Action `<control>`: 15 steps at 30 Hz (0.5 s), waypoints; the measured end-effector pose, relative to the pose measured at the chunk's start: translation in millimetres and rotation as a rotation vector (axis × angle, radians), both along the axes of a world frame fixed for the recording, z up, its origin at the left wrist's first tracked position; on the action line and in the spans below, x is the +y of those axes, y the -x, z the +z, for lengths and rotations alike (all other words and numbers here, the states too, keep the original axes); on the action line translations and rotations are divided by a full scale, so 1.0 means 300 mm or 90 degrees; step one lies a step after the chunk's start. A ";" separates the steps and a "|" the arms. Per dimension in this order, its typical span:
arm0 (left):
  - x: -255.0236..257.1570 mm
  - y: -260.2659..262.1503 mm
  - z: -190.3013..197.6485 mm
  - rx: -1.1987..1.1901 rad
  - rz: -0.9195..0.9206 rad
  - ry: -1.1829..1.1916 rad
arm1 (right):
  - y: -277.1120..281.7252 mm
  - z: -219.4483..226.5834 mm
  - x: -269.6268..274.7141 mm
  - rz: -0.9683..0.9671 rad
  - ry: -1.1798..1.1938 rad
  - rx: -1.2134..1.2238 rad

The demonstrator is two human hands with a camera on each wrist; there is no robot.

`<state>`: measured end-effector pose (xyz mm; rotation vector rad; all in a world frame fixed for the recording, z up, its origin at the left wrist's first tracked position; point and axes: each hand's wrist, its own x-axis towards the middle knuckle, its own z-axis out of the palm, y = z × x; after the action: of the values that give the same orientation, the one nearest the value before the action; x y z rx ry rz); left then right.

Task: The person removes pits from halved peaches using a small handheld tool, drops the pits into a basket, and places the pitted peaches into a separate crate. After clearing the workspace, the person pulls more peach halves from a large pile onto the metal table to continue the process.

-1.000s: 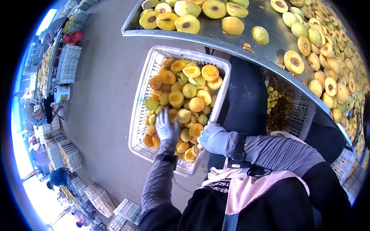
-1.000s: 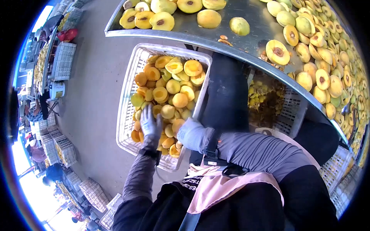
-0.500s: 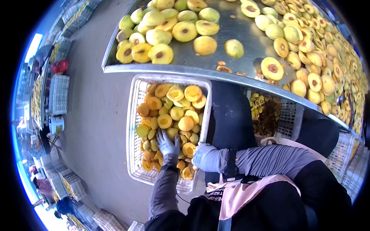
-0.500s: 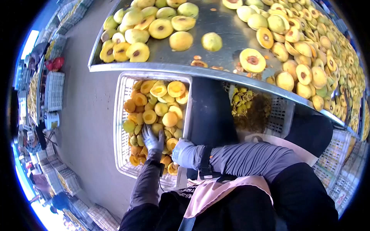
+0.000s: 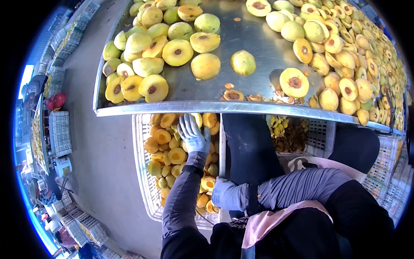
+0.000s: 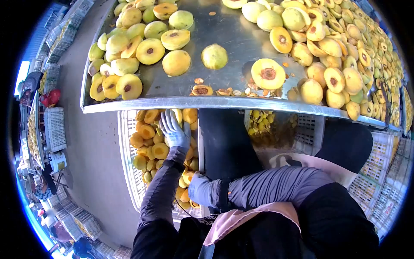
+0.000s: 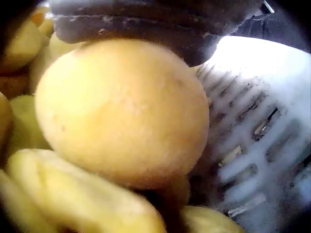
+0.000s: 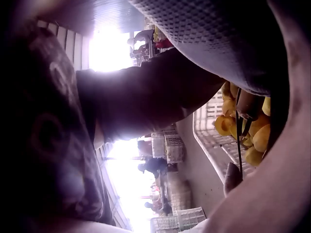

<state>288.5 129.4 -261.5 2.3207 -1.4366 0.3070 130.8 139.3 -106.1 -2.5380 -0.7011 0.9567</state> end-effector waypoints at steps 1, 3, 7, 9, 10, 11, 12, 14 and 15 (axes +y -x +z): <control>0.001 0.003 0.015 0.061 0.014 -0.073 | 0.008 -0.005 0.007 0.007 0.021 -0.025; 0.019 -0.007 0.025 0.045 0.033 -0.140 | 0.026 -0.005 0.017 -0.013 -0.021 -0.069; -0.007 0.007 0.011 0.040 0.009 -0.130 | 0.018 0.026 -0.016 -0.011 -0.009 -0.064; 0.015 -0.037 0.045 0.108 -0.014 -0.111 | 0.018 -0.006 0.018 -0.045 0.009 -0.030; 0.020 -0.041 0.033 0.074 -0.020 -0.098 | 0.031 -0.036 0.014 -0.045 0.010 -0.031; 0.089 -0.082 0.095 0.058 0.011 -0.124 | 0.035 -0.028 0.008 -0.033 -0.004 -0.030; 0.146 -0.131 0.176 0.035 0.041 -0.144 | 0.037 -0.019 0.010 -0.023 -0.012 -0.036; 0.207 -0.165 0.190 0.022 0.134 -0.149 | 0.038 -0.022 0.004 -0.048 -0.019 -0.055; 0.329 -0.267 0.035 -0.019 0.319 -0.208 | 0.031 -0.011 -0.006 -0.028 0.010 -0.052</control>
<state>368.7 228.1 -251.0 2.9423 -0.9509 0.2572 121.4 137.4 -109.4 -2.6075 -0.6608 0.8504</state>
